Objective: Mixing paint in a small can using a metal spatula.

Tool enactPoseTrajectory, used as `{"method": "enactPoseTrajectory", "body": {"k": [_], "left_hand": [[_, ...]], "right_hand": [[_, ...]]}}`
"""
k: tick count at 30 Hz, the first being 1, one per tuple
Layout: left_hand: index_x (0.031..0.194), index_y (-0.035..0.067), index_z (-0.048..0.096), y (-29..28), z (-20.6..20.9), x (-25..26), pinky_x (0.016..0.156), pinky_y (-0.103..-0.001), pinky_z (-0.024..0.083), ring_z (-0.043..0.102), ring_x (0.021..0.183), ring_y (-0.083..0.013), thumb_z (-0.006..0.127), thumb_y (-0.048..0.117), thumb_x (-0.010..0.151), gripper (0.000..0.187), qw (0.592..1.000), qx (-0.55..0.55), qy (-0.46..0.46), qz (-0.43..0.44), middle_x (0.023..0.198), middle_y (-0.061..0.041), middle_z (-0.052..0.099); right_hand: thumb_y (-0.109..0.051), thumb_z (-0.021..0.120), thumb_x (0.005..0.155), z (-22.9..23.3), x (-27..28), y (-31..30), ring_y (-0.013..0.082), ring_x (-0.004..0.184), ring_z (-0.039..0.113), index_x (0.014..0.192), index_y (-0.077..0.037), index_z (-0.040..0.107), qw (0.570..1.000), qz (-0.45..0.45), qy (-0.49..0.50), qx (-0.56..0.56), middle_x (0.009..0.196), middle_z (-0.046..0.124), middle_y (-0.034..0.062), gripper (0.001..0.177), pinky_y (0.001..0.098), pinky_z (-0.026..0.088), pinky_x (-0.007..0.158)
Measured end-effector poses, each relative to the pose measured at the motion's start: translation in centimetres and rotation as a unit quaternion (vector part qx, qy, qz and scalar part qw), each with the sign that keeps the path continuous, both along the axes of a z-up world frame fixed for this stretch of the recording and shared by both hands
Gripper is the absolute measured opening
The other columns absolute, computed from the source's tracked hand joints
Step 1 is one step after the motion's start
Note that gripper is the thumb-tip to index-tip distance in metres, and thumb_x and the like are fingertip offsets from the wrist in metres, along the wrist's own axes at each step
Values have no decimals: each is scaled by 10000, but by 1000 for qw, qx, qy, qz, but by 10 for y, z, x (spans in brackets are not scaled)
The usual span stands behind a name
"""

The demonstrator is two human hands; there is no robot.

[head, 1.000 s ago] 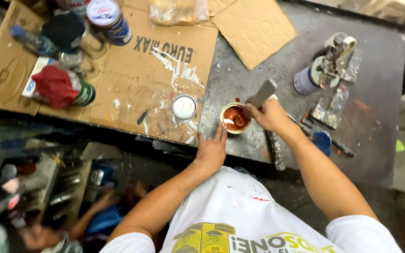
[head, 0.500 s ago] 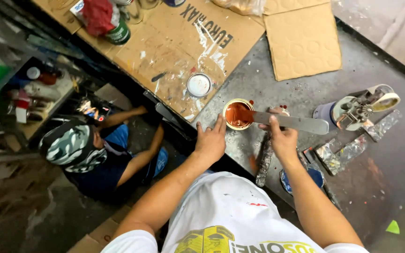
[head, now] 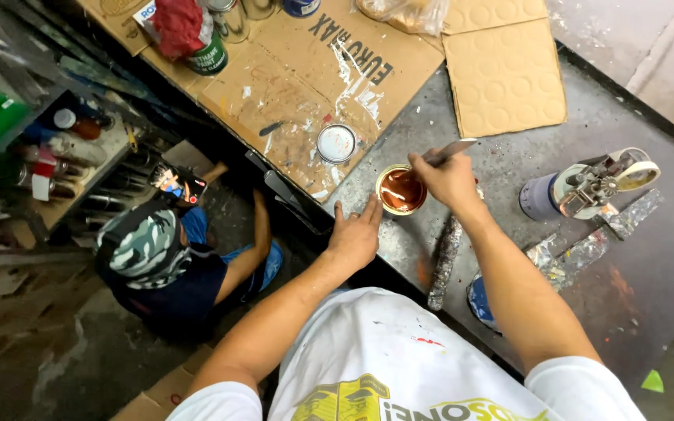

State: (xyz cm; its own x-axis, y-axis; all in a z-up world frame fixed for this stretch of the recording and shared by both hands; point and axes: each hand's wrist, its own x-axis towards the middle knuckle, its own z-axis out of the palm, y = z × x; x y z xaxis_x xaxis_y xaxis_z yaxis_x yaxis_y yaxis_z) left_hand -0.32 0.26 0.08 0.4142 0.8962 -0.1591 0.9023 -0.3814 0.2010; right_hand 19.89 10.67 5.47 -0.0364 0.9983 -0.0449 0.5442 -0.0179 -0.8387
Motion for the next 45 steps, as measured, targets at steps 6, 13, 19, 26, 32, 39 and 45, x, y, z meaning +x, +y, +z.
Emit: {"method": "enactPoseTrajectory", "body": {"k": [6, 13, 19, 26, 32, 39, 45], "left_hand": [[1505, -48, 393, 15, 4, -12, 1063, -776, 279, 720, 978, -318, 567, 140, 878, 677, 996, 18, 13, -81, 1588, -205, 391], [1468, -53, 431, 22, -19, -16, 1048, -763, 309, 738, 928, -303, 538, 161, 914, 604, 990, 68, 13, -125, 1570, -233, 401], [1480, -63, 440, 23, -17, -17, 1059, -743, 321, 747, 878, -293, 537, 180, 930, 609, 989, 79, 9, -123, 1574, -252, 412], [1445, -28, 494, 19, -19, -6, 1069, -738, 327, 746, 875, -295, 548, 155, 924, 555, 997, 57, -26, -54, 1529, -216, 467], [1398, -38, 516, 3, -15, 22, 1073, -707, 336, 732, 899, -323, 656, 296, 907, 611, 994, 56, -75, 55, 1490, -196, 506], [1377, -11, 493, -5, -14, 40, 1030, -627, 415, 651, 1150, -413, 737, 427, 876, 709, 968, 80, -142, 189, 1495, -221, 473], [1589, 30, 235, 15, -7, 24, 956, -547, 509, 582, 1203, -523, 823, 493, 772, 1107, 937, 5, -287, 200, 1577, -309, 351]], "right_hand": [[-313, 775, 921, -10, -1, -23, 110, 605, 689, 760, 10, 718, 990, -140, 15, -17, 684, 727, 58, 365, 289, 547, 561], [-194, 778, 954, -12, -9, -84, 64, 731, 672, 858, 29, 687, 976, -185, 111, 32, 810, 705, 29, 260, 277, 581, 639], [-157, 731, 993, 31, -26, -93, 61, 763, 618, 989, -8, 745, 992, -95, 20, 83, 842, 741, 30, 150, 256, 506, 691], [-234, 807, 893, 7, -26, -36, 86, 666, 652, 927, -18, 759, 987, 46, -88, 125, 785, 734, 78, 225, 287, 525, 610], [-287, 745, 959, -16, 7, 0, 95, 600, 538, 840, 9, 726, 997, 69, -15, 20, 662, 669, 63, 319, 325, 462, 537], [-267, 718, 944, -16, 33, -32, 75, 636, 606, 891, -15, 752, 995, 91, 40, 25, 694, 719, 39, 259, 282, 501, 575], [-250, 743, 914, 5, 52, -50, 143, 696, 709, 925, -38, 748, 984, 150, -34, 84, 790, 754, 91, 212, 311, 558, 646]]}}
